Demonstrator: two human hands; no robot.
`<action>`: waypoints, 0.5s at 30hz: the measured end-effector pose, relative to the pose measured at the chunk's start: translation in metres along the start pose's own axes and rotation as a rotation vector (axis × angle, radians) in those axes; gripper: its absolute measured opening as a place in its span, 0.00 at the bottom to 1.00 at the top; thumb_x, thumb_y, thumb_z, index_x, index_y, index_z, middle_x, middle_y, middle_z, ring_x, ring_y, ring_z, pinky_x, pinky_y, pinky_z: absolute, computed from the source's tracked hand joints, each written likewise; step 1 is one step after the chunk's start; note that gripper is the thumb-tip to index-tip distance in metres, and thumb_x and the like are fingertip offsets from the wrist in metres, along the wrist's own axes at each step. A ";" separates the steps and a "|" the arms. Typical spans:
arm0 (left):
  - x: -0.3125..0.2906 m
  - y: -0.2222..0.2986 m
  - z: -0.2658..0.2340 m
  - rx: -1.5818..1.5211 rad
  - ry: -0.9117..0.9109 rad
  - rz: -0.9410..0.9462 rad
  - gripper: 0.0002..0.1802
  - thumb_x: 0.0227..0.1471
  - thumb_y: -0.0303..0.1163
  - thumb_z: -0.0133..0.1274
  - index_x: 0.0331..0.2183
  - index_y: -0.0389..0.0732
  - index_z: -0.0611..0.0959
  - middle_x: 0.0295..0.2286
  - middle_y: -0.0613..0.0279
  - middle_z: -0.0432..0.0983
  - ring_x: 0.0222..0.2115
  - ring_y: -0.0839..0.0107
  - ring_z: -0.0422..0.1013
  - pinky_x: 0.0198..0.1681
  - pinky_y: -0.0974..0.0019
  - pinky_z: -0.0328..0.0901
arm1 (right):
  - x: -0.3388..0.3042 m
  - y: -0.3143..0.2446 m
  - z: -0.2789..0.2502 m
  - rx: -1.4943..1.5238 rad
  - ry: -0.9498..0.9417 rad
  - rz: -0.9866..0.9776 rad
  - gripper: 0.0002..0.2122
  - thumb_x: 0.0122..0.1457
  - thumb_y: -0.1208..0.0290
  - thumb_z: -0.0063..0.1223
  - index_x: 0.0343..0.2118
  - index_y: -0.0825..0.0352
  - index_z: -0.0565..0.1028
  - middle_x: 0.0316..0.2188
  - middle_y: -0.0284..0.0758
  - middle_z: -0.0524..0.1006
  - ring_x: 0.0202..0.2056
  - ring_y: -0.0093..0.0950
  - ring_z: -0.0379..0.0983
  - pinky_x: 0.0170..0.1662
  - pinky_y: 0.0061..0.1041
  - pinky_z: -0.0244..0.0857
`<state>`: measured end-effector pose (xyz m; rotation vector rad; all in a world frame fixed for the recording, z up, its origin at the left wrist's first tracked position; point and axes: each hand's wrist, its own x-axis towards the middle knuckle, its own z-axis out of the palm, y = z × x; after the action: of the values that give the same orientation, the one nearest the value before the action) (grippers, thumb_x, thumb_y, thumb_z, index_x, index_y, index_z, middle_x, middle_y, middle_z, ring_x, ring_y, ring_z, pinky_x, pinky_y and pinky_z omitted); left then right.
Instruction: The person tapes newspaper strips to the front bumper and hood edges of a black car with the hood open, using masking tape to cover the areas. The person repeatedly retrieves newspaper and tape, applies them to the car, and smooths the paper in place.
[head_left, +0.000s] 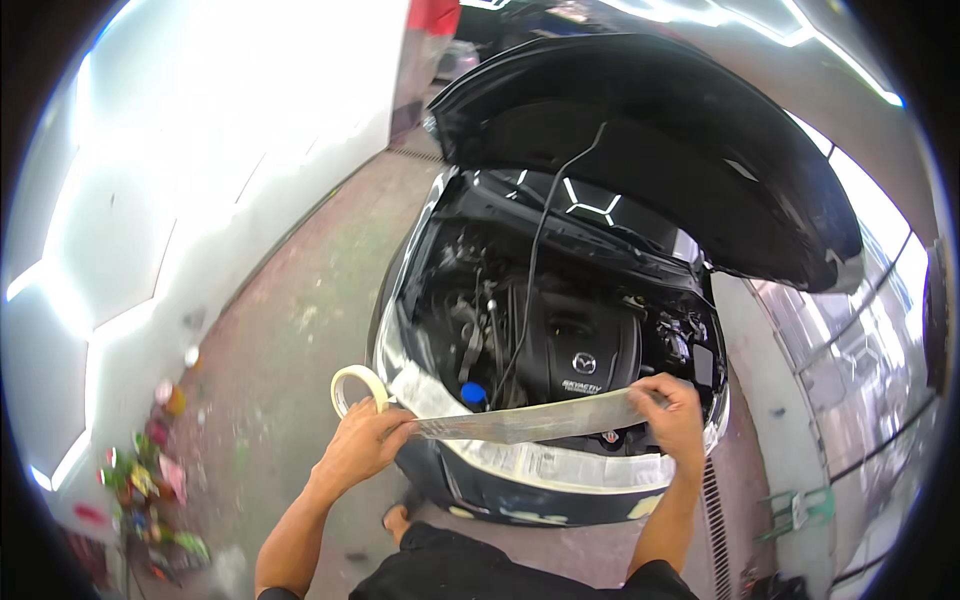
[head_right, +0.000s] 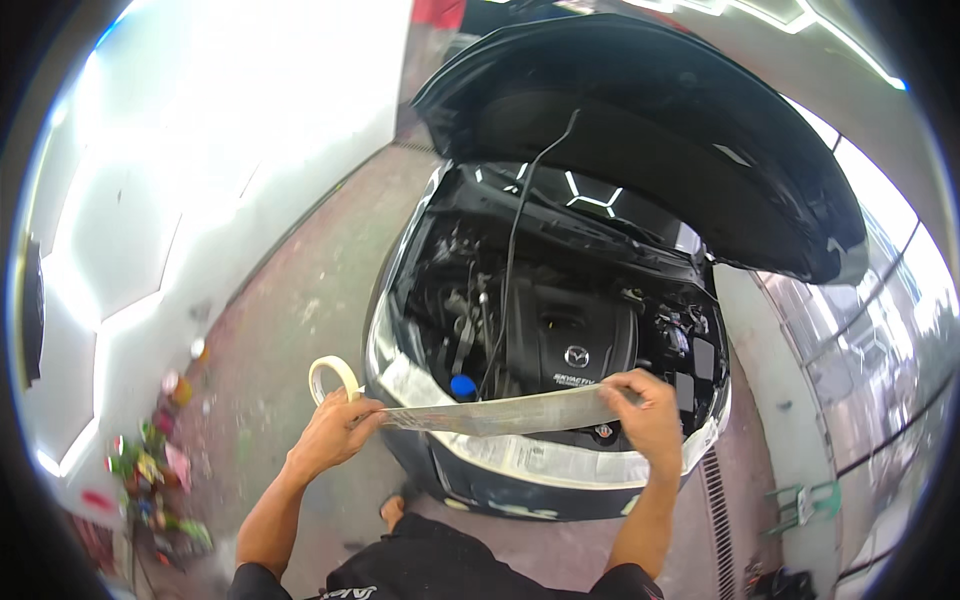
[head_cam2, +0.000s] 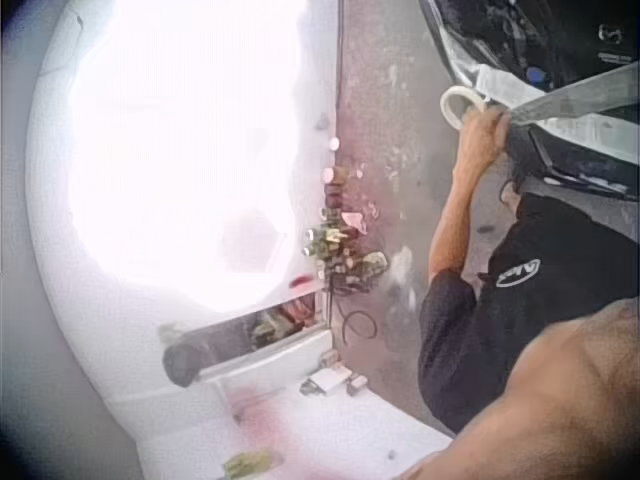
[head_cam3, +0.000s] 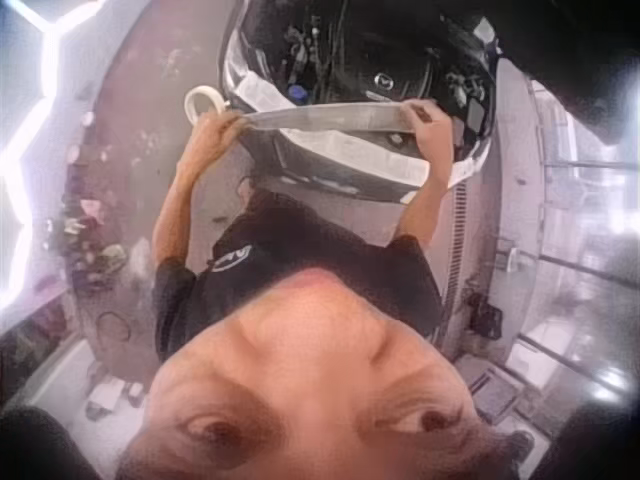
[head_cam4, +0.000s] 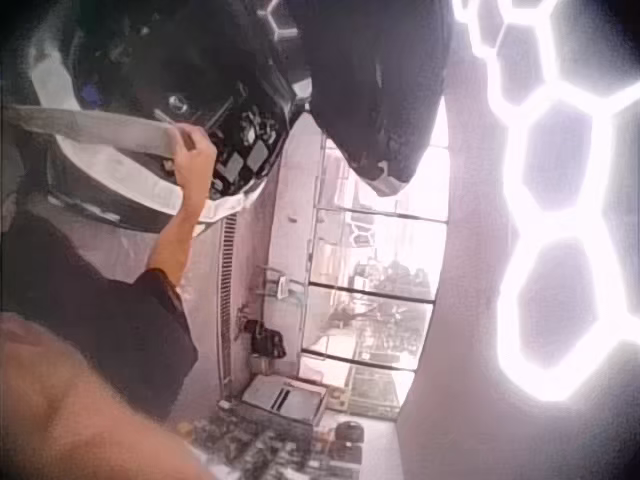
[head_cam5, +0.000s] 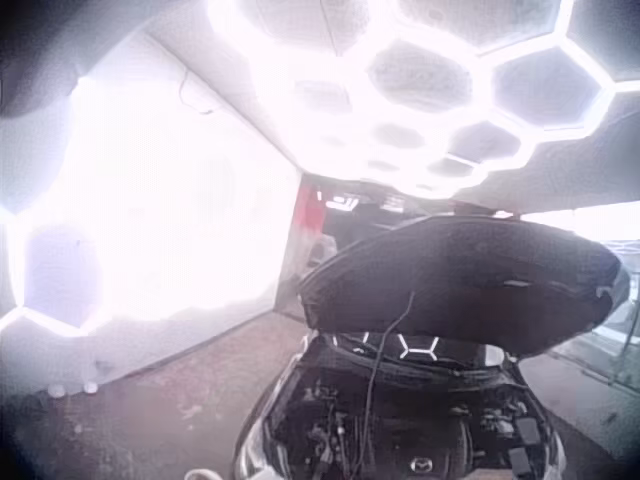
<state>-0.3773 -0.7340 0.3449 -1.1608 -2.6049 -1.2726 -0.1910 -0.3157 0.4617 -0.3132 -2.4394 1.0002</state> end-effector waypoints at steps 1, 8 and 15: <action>0.031 -0.003 -0.008 0.011 0.013 0.103 0.12 0.65 0.38 0.63 0.43 0.41 0.93 0.36 0.47 0.83 0.44 0.44 0.76 0.51 0.45 0.68 | 0.008 -0.011 -0.008 -0.020 0.095 -0.067 0.04 0.61 0.79 0.70 0.38 0.73 0.86 0.32 0.31 0.84 0.34 0.21 0.79 0.41 0.23 0.71; 0.217 0.007 -0.115 0.141 0.081 0.346 0.14 0.66 0.38 0.64 0.44 0.37 0.92 0.37 0.47 0.85 0.40 0.51 0.79 0.47 0.49 0.71 | 0.083 -0.068 -0.039 -0.093 0.599 -0.146 0.09 0.64 0.72 0.73 0.42 0.71 0.85 0.36 0.29 0.85 0.39 0.19 0.78 0.47 0.23 0.72; 0.326 0.033 -0.167 -0.007 0.018 0.444 0.14 0.67 0.35 0.63 0.45 0.34 0.91 0.33 0.49 0.85 0.33 0.57 0.79 0.39 0.58 0.71 | 0.191 -0.112 -0.071 -0.158 0.903 -0.329 0.12 0.69 0.67 0.67 0.49 0.70 0.87 0.40 0.32 0.87 0.41 0.19 0.78 0.49 0.23 0.72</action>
<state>-0.6401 -0.6364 0.5827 -1.5993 -2.1518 -1.1842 -0.3213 -0.2801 0.6512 -0.3114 -1.6580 0.3806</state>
